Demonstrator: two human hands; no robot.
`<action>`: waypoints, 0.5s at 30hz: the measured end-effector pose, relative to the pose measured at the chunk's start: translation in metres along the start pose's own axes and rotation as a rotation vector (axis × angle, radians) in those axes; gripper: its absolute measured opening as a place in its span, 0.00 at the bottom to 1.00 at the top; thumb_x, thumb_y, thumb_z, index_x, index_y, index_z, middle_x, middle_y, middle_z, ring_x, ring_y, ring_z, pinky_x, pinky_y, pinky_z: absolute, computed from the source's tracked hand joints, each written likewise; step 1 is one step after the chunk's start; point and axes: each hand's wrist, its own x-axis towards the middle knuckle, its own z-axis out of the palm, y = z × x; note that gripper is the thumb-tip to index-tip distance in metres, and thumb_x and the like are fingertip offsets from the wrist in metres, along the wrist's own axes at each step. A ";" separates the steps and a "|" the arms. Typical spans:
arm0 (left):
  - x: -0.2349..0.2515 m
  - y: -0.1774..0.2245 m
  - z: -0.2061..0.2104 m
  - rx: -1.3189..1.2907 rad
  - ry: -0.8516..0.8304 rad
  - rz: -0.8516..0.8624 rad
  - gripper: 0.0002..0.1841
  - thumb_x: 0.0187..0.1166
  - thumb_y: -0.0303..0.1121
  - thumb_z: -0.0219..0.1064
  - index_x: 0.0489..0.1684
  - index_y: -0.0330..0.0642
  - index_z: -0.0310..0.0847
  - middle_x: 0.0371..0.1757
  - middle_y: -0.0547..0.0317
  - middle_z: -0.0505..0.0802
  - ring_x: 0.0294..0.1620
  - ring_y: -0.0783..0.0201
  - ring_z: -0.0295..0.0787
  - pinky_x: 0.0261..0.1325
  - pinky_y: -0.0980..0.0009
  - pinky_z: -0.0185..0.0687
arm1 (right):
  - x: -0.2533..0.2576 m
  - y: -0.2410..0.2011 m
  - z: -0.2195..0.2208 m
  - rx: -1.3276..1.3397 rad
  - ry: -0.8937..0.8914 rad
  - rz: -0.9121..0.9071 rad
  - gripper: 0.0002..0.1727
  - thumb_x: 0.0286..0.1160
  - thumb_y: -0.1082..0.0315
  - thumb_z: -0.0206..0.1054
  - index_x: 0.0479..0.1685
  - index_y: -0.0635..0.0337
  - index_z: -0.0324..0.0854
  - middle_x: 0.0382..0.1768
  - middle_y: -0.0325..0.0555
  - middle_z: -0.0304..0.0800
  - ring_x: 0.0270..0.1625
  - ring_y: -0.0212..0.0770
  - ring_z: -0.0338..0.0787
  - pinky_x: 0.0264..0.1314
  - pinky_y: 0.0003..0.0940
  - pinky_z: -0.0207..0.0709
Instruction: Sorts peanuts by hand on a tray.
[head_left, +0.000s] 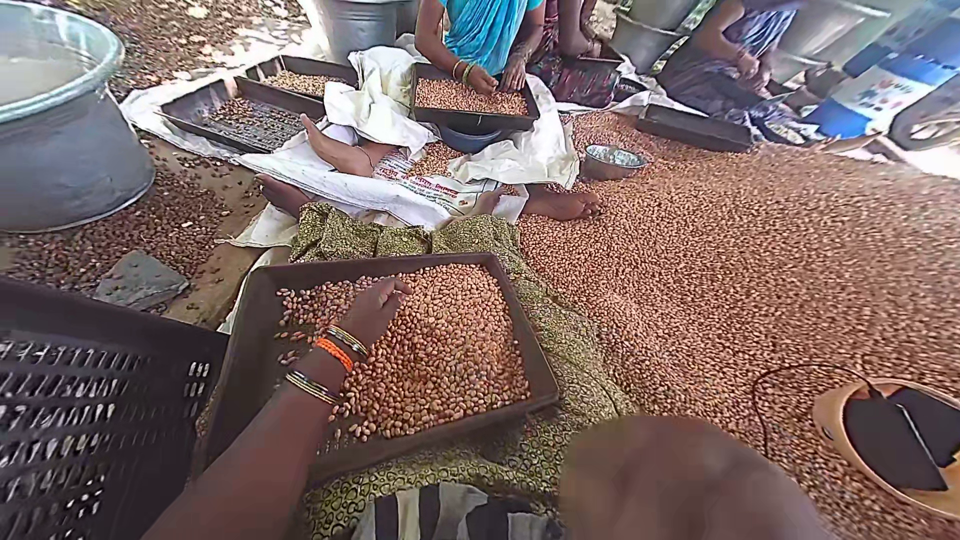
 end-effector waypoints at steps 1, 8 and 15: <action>-0.002 0.008 0.007 -0.004 -0.076 0.063 0.16 0.93 0.32 0.50 0.65 0.36 0.82 0.38 0.55 0.86 0.29 0.68 0.72 0.38 0.67 0.73 | -0.004 0.019 -0.010 -0.155 -0.003 0.057 0.11 0.89 0.68 0.60 0.35 0.60 0.79 0.40 0.43 0.92 0.47 0.31 0.92 0.53 0.25 0.86; 0.004 0.038 0.038 0.164 -0.488 0.050 0.18 0.94 0.30 0.50 0.73 0.36 0.78 0.64 0.40 0.89 0.59 0.49 0.89 0.68 0.50 0.79 | -0.023 0.152 -0.046 -0.793 -0.376 0.807 0.11 0.81 0.74 0.63 0.49 0.66 0.92 0.51 0.58 0.94 0.61 0.55 0.91 0.70 0.50 0.79; 0.012 0.016 0.008 0.119 -0.102 -0.255 0.19 0.94 0.29 0.49 0.78 0.37 0.74 0.70 0.36 0.86 0.69 0.43 0.85 0.74 0.45 0.74 | -0.016 0.173 -0.045 -0.859 -0.491 0.963 0.14 0.82 0.69 0.64 0.59 0.63 0.89 0.58 0.60 0.89 0.64 0.57 0.88 0.69 0.54 0.79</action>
